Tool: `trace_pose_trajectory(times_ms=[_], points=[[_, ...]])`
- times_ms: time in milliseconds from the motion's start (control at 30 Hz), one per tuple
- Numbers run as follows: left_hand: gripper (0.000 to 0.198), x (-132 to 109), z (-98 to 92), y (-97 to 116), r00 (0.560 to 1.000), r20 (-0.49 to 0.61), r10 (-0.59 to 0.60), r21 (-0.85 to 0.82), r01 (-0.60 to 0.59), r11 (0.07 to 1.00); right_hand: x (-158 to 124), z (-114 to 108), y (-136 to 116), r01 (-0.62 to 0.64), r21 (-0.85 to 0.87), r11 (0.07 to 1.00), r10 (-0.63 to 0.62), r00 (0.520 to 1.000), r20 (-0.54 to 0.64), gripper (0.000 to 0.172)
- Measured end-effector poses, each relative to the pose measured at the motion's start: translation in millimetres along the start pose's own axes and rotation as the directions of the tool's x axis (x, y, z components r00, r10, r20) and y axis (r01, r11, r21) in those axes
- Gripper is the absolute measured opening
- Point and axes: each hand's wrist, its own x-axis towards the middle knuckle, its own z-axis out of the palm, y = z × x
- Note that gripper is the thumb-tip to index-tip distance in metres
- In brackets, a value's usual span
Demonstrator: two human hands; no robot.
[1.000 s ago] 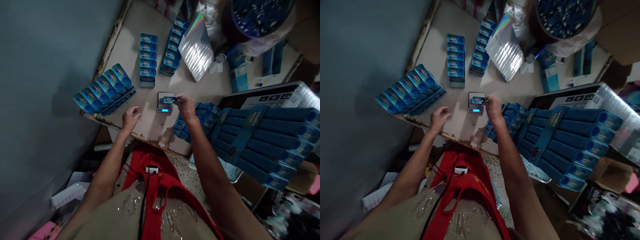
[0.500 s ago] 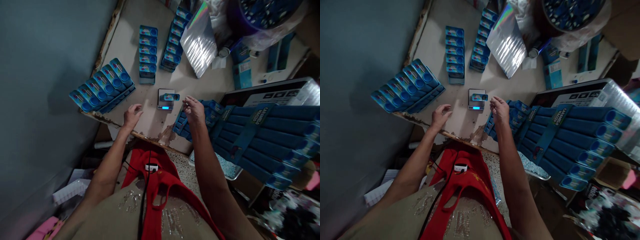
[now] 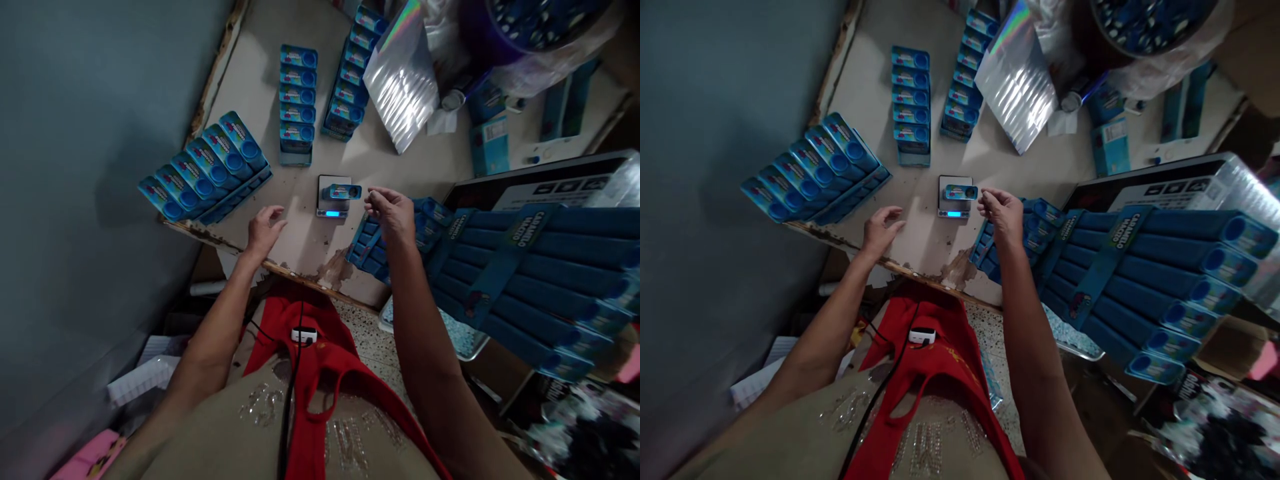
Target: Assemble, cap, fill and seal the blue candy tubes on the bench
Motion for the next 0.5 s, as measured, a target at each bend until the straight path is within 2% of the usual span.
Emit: trace_pose_trajectory(times_ms=[100, 167, 267, 333, 367, 433, 500], points=[[0.031, 1, 2.1, 6, 0.999, -0.015, -0.042, -0.017, 0.041, 0.999, 3, 0, -5, 0.005, -0.027, 1.000, -0.004, 1.000, 0.006, 0.027], [0.033, 5, 8.0, 22, 0.999, -0.046, -0.011, 0.014, 0.012, 1.000, -1, 4, -13, -0.015, 0.040, 0.999, 0.014, 1.000, 0.019, 0.024], [0.046, 22, 27.7, 62, 0.986, -0.042, 0.164, 0.091, -0.160, 0.983, -27, 17, -24, -0.061, 0.185, 0.981, 0.047, 0.996, 0.081, 0.021], [0.057, 39, 46.6, 90, 0.959, 0.015, 0.282, 0.106, -0.282, 0.954, -58, 29, -24, -0.153, 0.235, 0.960, 0.107, 0.975, 0.196, 0.020], [0.062, 48, 56.4, 103, 0.943, 0.056, 0.328, 0.107, -0.332, 0.937, -78, 33, -19, -0.230, 0.236, 0.944, 0.162, 0.947, 0.278, 0.020], [0.072, 66, 73.2, 119, 0.913, 0.149, 0.381, 0.110, -0.398, 0.911, -120, 36, -1, -0.411, 0.184, 0.893, 0.298, 0.846, 0.443, 0.020], [0.079, 80, 82.7, 124, 0.894, 0.227, 0.386, 0.111, -0.418, 0.902, -159, 24, 25, -0.538, 0.125, 0.833, 0.403, 0.746, 0.530, 0.023]])
